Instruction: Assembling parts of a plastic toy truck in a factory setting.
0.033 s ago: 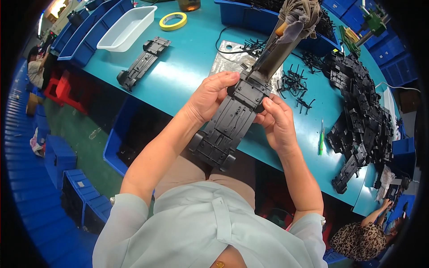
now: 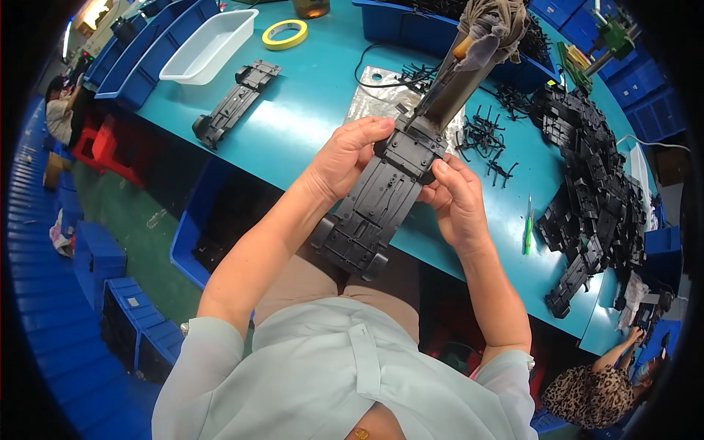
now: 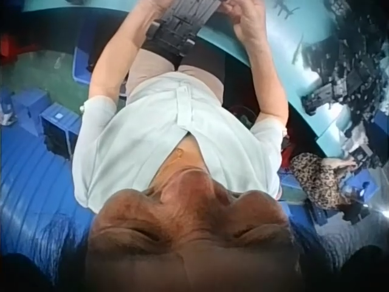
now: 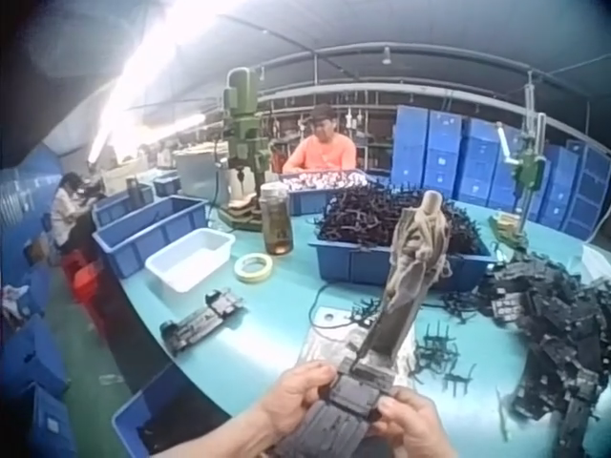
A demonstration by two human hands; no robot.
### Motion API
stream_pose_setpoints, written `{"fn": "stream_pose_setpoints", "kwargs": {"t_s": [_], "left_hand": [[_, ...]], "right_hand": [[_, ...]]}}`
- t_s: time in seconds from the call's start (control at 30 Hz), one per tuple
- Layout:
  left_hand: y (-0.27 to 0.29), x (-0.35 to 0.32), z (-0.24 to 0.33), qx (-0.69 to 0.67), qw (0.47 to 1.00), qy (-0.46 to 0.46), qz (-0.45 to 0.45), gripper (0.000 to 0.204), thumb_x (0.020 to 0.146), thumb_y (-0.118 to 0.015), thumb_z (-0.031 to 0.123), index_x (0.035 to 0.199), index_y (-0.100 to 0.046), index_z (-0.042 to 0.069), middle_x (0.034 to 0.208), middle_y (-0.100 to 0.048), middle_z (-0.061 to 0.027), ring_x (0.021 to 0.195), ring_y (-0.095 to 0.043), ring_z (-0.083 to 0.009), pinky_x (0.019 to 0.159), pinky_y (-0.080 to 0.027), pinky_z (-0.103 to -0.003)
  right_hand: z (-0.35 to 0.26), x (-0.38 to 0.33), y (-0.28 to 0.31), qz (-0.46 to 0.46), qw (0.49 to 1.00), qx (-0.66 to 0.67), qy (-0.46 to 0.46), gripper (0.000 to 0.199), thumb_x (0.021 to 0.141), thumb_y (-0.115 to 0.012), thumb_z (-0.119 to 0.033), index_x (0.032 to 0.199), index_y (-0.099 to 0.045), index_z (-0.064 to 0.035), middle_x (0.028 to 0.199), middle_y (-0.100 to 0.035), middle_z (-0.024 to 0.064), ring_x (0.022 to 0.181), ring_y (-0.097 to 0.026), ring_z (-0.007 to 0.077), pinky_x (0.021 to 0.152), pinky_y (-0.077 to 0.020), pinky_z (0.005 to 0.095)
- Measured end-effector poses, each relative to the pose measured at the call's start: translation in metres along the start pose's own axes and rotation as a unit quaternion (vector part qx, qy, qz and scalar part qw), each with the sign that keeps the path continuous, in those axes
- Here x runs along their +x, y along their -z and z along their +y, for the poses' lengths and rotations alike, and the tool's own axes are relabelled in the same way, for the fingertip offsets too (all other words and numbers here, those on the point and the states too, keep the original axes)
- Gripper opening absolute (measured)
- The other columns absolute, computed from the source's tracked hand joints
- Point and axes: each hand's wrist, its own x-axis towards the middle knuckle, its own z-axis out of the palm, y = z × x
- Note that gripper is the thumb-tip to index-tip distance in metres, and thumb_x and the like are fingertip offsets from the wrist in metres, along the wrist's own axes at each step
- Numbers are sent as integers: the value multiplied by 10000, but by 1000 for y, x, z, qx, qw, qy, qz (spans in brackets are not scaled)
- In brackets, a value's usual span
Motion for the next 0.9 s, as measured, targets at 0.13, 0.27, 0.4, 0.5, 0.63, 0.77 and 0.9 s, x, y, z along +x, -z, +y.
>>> {"fn": "stream_pose_setpoints", "kwargs": {"t_s": [0.13, 0.27, 0.4, 0.5, 0.63, 0.77, 0.9], "left_hand": [[-1, 1, 1, 10, 1000, 7, 9, 259, 900, -617, 221, 1029, -575, 1, 952, -644, -97, 810, -661, -154, 692, -570, -290], [-6, -1, 3, 2, 1000, 5, 2, 260, 907, -611, 231, 1027, -577, 2, 940, -649, -97, 802, -663, -153, 690, -570, -284], [-3, 1, 2, 3, 1000, 6, 4, 265, 911, -605, 234, 1035, -578, 1, 950, -652, -100, 807, -664, -154, 695, -568, -280], [-7, -1, 3, 13, 1000, 13, 0, 275, 910, -606, 240, 1038, -578, -1, 952, -653, -100, 808, -664, -155, 697, -568, -280], [-5, -1, 3, 19, 1000, 9, 11, 282, 908, -609, 244, 1038, -578, -4, 948, -653, -101, 805, -665, -157, 700, -567, -281], [-4, -1, 3, 19, 1000, 11, 14, 286, 908, -610, 249, 1037, -578, -4, 943, -654, -101, 793, -666, -149, 686, -571, -272], [-7, -2, 3, 18, 1000, 3, 9, 281, 912, -604, 252, 1033, -578, 0, 943, -656, -101, 787, -669, -140, 675, -577, -263]], "right_hand": [[0, 1, 1, -2, 1000, 8, -1, 324, 888, -597, -238, 1058, -562, 36, 952, -646, 109, 817, -639, 169, 735, -546, 311], [0, 2, 1, -4, 1000, 15, -2, 319, 891, -593, -246, 1042, -560, 32, 942, -645, 106, 817, -639, 170, 729, -546, 311], [1, 1, 2, -3, 1000, 11, -7, 318, 887, -596, -250, 1035, -556, 29, 943, -646, 105, 810, -641, 172, 725, -545, 311], [2, 1, 3, 5, 1000, 14, -11, 334, 884, -598, -254, 1052, -551, 31, 944, -646, 106, 807, -643, 175, 721, -544, 311], [0, 1, 0, 7, 1000, 11, -14, 351, 886, -593, -258, 1074, -547, 35, 948, -647, 108, 816, -645, 180, 720, -542, 309], [-1, 1, 0, 1, 1000, 12, -13, 349, 889, -588, -257, 1078, -546, 33, 956, -649, 110, 826, -647, 182, 720, -540, 309], [-1, -1, 0, -1, 1000, 11, -12, 347, 891, -584, -256, 1081, -544, 32, 958, -650, 111, 829, -648, 185, 722, -539, 313]]}}
